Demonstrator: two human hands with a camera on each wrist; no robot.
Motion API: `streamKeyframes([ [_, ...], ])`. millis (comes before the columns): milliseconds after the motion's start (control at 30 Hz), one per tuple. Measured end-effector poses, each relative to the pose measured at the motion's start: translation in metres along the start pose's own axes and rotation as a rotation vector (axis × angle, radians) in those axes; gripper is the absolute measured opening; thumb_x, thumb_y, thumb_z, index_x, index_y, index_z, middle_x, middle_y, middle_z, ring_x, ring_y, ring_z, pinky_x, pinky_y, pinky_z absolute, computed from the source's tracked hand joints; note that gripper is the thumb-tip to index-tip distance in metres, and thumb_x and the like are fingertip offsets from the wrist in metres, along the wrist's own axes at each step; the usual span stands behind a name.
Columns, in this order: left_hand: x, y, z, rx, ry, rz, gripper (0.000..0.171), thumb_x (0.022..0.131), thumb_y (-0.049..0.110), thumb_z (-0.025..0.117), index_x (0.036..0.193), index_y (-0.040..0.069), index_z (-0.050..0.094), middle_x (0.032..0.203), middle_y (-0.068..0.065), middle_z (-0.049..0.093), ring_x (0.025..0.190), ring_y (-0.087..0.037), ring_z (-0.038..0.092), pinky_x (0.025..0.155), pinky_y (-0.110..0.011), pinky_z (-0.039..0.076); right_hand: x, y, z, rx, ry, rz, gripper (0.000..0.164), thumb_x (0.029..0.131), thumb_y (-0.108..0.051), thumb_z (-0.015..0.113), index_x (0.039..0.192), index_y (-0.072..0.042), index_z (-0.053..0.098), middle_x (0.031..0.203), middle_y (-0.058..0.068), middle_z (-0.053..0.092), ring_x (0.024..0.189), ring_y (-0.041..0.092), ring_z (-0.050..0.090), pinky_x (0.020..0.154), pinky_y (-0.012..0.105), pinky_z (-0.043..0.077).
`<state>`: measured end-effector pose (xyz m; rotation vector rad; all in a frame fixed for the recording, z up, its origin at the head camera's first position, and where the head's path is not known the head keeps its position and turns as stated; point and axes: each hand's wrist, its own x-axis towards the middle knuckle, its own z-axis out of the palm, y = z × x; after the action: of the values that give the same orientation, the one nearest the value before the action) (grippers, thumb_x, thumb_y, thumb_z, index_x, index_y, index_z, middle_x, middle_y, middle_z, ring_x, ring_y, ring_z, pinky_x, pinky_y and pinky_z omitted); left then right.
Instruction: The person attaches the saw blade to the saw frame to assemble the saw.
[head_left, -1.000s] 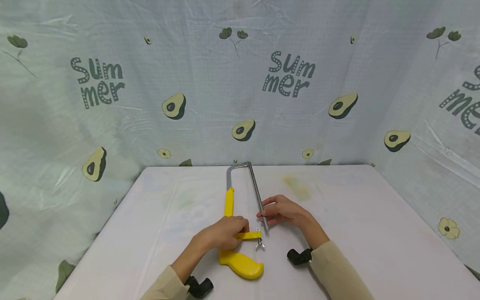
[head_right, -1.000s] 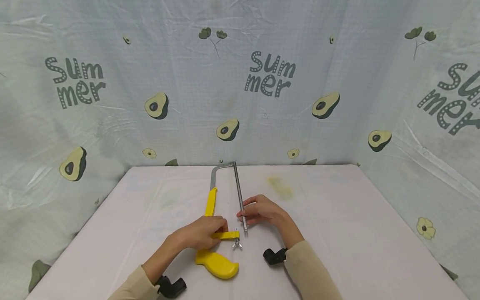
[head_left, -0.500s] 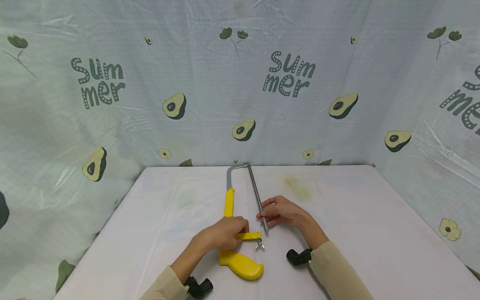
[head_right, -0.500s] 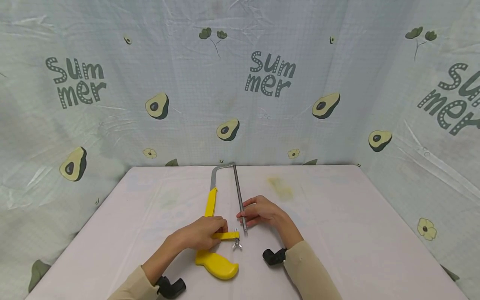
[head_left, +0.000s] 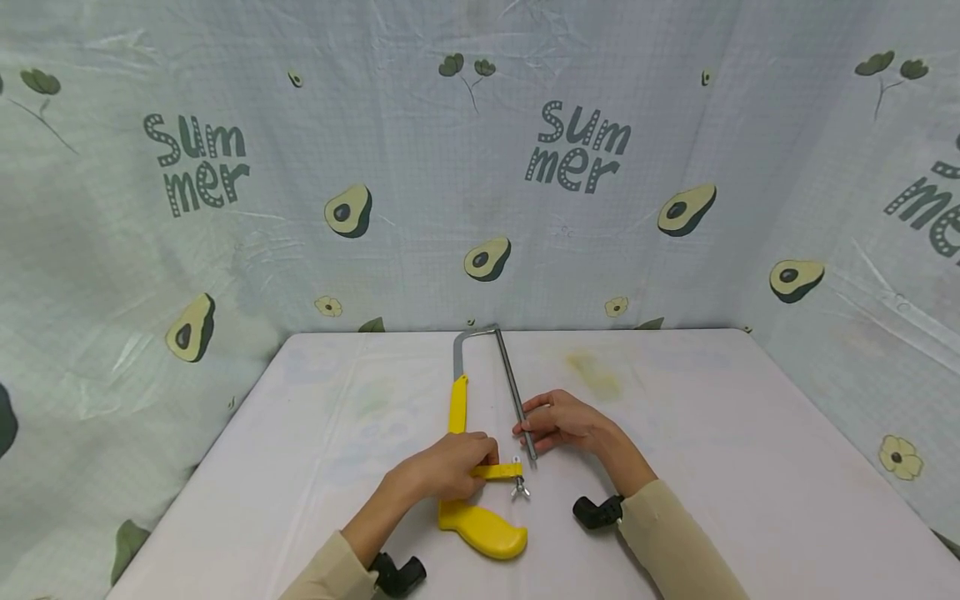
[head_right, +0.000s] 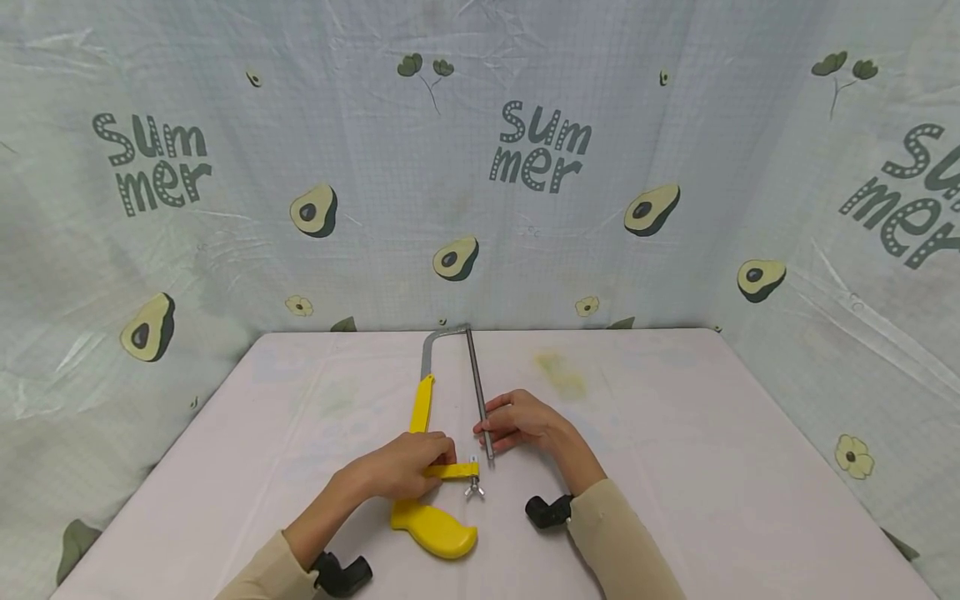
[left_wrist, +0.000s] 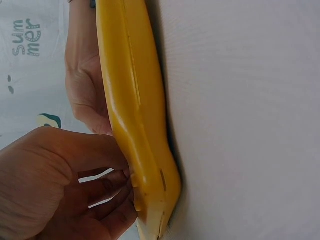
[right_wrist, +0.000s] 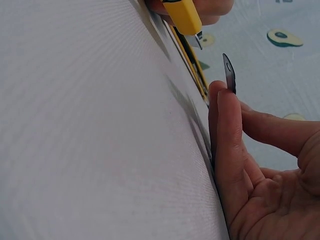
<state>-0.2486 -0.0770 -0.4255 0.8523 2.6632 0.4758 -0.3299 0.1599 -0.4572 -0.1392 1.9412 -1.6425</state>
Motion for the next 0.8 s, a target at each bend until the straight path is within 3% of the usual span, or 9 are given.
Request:
streamKeyframes([
  [800, 0.0004, -0.0002, -0.0008, -0.006, -0.002, -0.017, 0.02, 0.091, 0.011, 0.074, 0.108, 0.018, 0.065, 0.094, 0.008, 0.057, 0.082, -0.008, 0.051, 0.082, -0.023, 0.049, 0.0007, -0.0019, 0.003, -0.019, 0.003, 0.002, 0.048, 0.095, -0.009, 0.066, 0.137, 0.004, 0.047, 0.106, 0.011, 0.079, 0.073, 0.012, 0.07, 0.067, 0.028, 0.06],
])
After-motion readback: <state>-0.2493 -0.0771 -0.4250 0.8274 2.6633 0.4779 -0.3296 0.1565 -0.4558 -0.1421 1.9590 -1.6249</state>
